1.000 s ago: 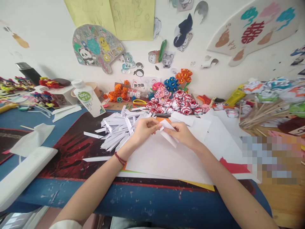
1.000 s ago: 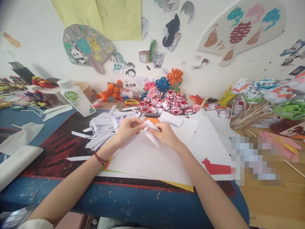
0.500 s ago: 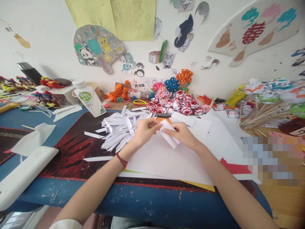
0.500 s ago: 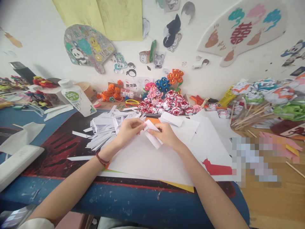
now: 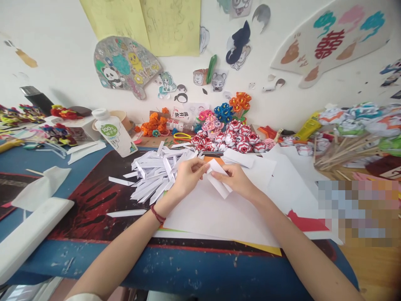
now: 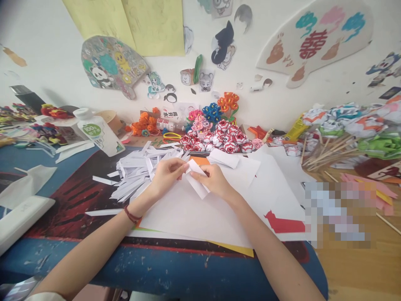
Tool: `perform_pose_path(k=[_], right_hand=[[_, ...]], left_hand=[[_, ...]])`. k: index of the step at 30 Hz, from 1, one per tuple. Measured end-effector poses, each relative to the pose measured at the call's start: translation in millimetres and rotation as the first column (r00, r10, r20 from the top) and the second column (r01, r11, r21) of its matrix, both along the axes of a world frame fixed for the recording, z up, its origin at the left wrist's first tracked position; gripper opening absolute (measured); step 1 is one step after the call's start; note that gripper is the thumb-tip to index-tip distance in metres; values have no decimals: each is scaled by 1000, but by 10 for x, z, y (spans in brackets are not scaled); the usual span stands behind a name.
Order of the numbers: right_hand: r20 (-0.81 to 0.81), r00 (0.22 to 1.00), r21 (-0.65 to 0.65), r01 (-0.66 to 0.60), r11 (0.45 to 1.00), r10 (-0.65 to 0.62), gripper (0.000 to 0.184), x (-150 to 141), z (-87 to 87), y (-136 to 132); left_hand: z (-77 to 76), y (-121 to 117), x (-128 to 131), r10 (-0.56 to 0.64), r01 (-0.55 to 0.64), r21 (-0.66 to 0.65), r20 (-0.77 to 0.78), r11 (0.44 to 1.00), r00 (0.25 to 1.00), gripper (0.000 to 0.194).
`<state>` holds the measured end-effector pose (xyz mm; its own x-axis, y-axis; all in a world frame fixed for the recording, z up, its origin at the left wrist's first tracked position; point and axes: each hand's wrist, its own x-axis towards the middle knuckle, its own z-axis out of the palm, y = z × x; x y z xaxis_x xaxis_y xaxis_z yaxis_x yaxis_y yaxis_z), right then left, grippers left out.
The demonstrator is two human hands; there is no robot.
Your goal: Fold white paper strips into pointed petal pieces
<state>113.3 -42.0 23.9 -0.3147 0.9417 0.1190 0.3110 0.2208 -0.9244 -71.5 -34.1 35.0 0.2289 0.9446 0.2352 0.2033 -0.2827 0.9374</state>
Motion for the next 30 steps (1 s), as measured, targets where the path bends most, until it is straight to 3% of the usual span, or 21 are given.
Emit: perform_pose_path(k=[12, 22, 30], right_hand=[[-75, 993, -86, 82, 993, -88, 37, -142, -126, -58], [-78, 995, -48, 54, 997, -58, 33, -151, -124, -106], [-70, 996, -39, 53, 998, -56, 35, -147, -126, -112]], left_hand=[[-120, -88, 74, 95, -96, -38, -29, 995, 995, 24], [-117, -203, 156, 146, -112, -211, 153, 971, 977, 26], [-106, -222, 182, 166, -134, -213, 141, 968, 976, 24]])
